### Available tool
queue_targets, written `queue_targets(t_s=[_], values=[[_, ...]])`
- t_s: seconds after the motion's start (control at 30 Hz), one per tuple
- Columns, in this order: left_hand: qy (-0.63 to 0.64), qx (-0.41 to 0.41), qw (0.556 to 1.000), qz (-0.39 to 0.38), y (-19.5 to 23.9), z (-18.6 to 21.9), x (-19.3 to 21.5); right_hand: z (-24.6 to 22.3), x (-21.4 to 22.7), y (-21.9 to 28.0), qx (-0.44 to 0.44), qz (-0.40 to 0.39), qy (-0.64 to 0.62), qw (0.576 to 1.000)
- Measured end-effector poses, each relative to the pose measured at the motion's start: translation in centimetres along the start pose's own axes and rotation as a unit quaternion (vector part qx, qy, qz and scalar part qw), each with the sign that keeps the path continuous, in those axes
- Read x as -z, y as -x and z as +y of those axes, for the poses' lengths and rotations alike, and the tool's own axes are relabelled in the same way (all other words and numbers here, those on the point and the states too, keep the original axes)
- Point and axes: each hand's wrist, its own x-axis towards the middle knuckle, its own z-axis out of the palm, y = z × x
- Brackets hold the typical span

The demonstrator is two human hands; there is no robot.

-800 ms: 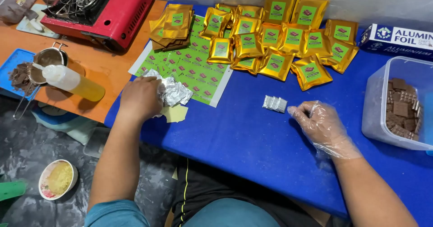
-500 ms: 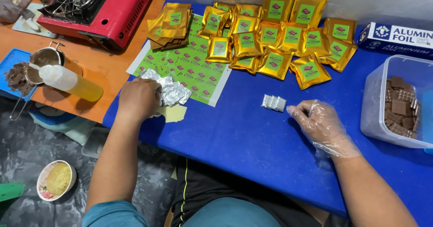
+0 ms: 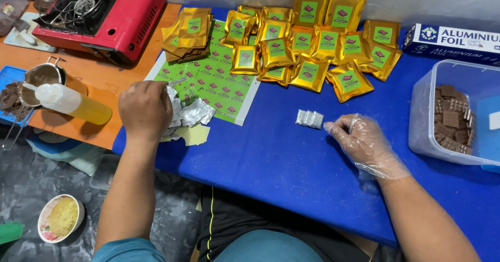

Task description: Wrapping small food bars in aluminum foil and placing them into gold-colored pouches at a packaging station.

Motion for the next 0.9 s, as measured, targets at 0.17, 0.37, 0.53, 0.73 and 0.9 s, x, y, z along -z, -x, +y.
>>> queue_targets(t_s=[0.17,0.37,0.53,0.73,0.9], values=[[0.438,0.181,0.87,-0.134,-4.3,6.2,4.6,0.4,-0.1,0.0,0.026,0.046,-0.077,0.996],[0.72,0.252,0.542,-0.351,-7.2,16.6,6.1,2.9,-1.2,-0.3,0.084,0.11,-0.214,0.967],[0.692,0.145,0.51,-0.489,-9.1,23.2,7.0,3.3,-1.8,0.7,0.08,0.073,-0.416,0.903],[0.682,0.131,0.52,-0.498,-9.3,26.1,5.7,4.7,-1.5,0.4,0.071,0.0,-0.388,0.919],[0.676,0.14,0.511,-0.511,-8.5,25.7,4.8,3.4,-0.6,0.8,0.014,-0.012,-0.392,0.92]])
